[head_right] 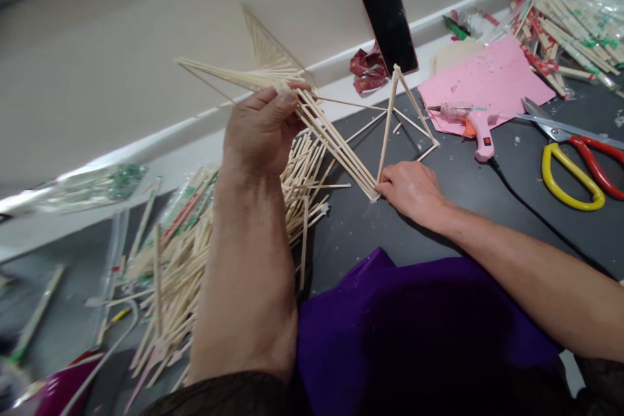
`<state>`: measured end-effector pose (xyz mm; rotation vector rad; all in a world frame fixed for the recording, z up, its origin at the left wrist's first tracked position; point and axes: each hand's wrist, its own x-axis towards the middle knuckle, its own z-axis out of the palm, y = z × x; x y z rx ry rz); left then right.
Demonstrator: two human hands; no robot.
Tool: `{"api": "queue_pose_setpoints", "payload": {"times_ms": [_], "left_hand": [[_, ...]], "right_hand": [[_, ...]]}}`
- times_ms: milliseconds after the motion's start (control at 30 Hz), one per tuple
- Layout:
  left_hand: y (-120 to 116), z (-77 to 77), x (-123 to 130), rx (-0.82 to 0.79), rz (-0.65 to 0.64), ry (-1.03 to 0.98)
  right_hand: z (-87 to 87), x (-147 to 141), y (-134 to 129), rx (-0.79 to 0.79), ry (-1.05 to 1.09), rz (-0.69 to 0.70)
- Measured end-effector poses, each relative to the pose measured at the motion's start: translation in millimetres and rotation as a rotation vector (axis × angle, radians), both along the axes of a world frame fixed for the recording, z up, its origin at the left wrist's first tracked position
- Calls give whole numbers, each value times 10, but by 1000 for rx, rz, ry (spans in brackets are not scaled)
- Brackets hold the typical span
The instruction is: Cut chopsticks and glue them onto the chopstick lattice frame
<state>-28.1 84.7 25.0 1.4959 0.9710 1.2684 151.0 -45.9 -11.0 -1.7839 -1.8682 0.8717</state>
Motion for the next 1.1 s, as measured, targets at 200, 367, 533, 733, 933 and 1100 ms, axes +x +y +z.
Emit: {"api": "queue_pose_setpoints", "payload": {"times_ms": [200, 367, 533, 733, 933, 1100], "left_hand": [[-23, 14, -32, -7, -37, 53], [-36, 18, -30, -13, -32, 26], [-1, 6, -14, -34, -16, -21], [-30, 30, -4, -39, -21, -17], [-8, 9, -37, -20, -54, -9], [4, 2, -40, -33, -50, -15]], "right_hand": [[4, -5, -2, -1, -16, -2], [11, -5, 4, -20, -8, 3], [1, 3, 4, -19, 3, 10], [-6, 8, 6, -8, -2, 15], [5, 8, 10, 2, 2, 27], [5, 8, 10, -19, 19, 25]]}}
